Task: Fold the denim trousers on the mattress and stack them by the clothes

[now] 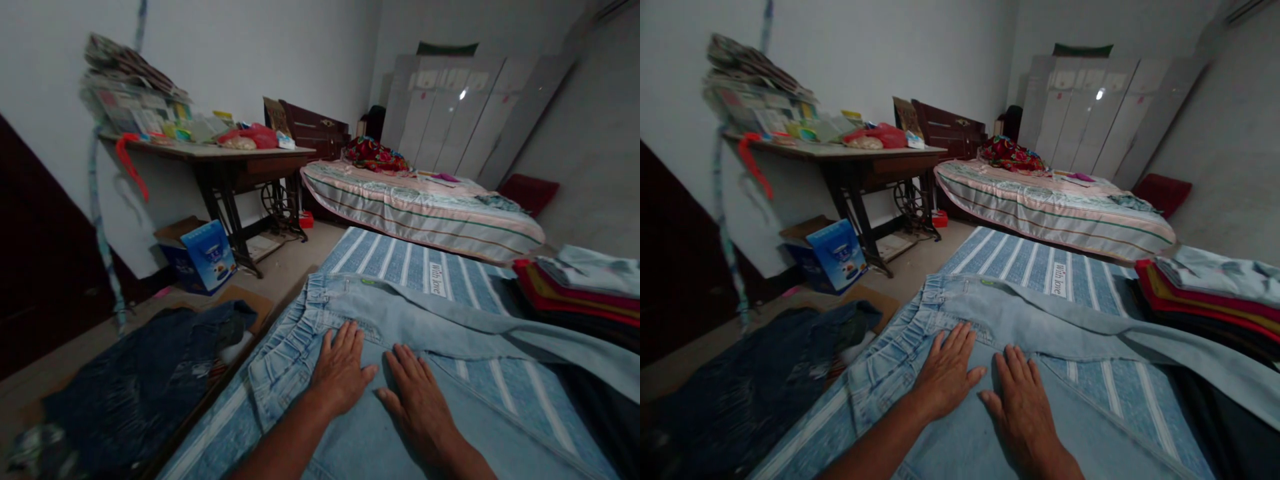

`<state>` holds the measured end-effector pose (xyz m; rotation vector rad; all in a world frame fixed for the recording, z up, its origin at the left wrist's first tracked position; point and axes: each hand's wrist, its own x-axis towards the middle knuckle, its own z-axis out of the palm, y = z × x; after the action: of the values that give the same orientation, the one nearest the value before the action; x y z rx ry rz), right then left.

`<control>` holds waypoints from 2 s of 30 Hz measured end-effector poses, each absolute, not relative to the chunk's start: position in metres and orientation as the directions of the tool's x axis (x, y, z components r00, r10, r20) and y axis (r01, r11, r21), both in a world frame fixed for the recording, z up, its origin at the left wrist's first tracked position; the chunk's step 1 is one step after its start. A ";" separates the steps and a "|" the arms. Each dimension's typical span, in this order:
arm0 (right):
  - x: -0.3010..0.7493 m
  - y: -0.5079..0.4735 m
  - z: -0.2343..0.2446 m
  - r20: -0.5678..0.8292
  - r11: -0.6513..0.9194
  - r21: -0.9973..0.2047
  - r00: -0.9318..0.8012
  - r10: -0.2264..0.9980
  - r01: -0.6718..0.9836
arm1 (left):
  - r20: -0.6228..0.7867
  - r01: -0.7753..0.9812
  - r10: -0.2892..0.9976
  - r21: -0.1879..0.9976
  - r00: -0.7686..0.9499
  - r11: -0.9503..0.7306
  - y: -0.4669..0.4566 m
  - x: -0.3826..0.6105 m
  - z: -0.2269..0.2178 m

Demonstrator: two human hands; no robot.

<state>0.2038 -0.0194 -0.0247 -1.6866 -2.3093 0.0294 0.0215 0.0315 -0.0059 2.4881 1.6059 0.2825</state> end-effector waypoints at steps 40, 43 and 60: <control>0.183 0.001 0.003 0.033 0.293 -0.330 -0.299 0.954 0.897 | 0.124 0.950 0.955 0.129 0.269 -0.284 0.042 0.001 0.013; 0.183 0.001 0.004 0.039 0.298 -0.348 -0.304 0.952 0.889 | 0.059 0.939 0.954 0.172 0.293 -0.298 0.045 -0.007 0.018; 0.185 0.002 0.005 0.062 0.302 -0.435 -0.306 0.950 0.848 | 0.091 0.980 0.976 -0.008 0.199 -0.199 0.046 -0.019 0.020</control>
<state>0.1852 0.0023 0.0053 -1.6261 -2.2665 0.4667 -0.0190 0.0463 0.0196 2.4811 2.0278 0.1050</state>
